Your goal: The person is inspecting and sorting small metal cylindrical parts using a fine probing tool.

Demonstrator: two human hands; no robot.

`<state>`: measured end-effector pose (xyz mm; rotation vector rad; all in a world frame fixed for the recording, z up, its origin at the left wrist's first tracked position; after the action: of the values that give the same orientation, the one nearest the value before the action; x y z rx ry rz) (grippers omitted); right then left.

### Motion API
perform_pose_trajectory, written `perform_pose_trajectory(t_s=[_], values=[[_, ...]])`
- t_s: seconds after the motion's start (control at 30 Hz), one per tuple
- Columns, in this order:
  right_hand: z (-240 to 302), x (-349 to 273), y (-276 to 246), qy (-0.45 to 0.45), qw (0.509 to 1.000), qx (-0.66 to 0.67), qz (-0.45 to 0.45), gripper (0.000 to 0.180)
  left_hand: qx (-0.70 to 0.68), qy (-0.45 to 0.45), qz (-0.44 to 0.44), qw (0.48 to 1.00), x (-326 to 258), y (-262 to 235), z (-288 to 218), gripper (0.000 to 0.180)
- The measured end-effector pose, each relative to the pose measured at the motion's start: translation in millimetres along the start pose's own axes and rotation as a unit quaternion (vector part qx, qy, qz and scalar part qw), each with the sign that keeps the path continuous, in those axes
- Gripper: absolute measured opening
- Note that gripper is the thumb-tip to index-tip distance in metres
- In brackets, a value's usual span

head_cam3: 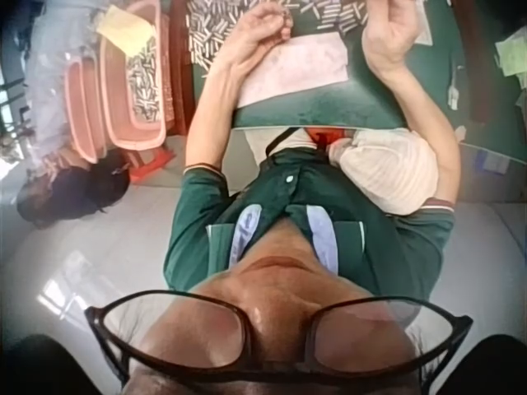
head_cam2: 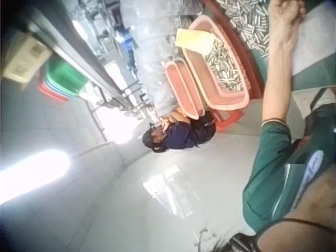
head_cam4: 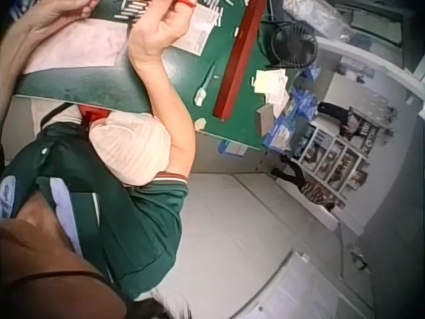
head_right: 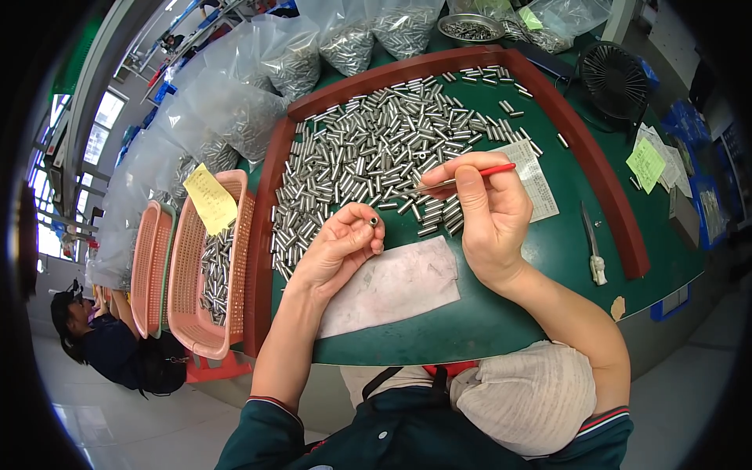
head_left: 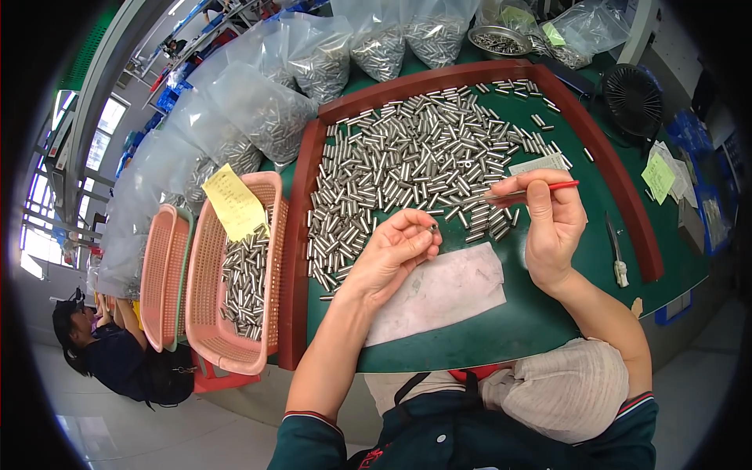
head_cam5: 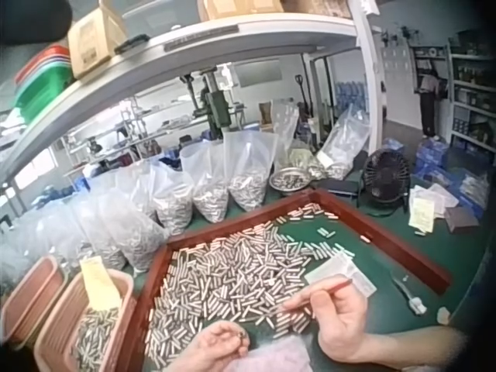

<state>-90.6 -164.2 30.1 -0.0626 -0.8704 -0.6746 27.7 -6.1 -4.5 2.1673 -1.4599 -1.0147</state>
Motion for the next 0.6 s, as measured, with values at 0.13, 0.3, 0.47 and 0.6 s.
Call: perform_pose_trajectory(t_s=[0.13, 0.3, 0.47, 0.6], values=[[0.9, 1.5, 0.9, -0.002, 1.0, 0.002, 0.0, 0.014, 0.004, 0.006, -0.012, 1.0, 0.4, -1.3, -1.7, 0.013], [2.6, 2.9, 1.4, 0.001, 1.0, 0.0, -0.001, 0.014, -0.067, 0.007, 0.058, 0.996, 1.4, -4.5, -3.1, 0.015], [7.8, 1.3, 1.1, 0.003, 1.0, -0.002, -0.001, 0.013, -0.129, 0.016, 0.12, 0.984, -0.2, -2.8, -0.2, 0.017], [8.5, -0.2, -0.4, 0.004, 1.0, -0.004, -0.003, 0.013, -0.117, 0.029, 0.106, 0.987, -4.5, 0.7, 2.2, 0.017]])
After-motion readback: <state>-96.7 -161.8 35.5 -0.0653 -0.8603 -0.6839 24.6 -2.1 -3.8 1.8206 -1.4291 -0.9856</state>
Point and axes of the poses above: each hand's wrist, its own x-axis towards the middle knuckle, its own y-axis out of the palm, z = x × y, the point moved 1 cm from there along x, towards the middle knuckle, and after that the axes turned 13 degrees about -y, right-handed, at the moved point
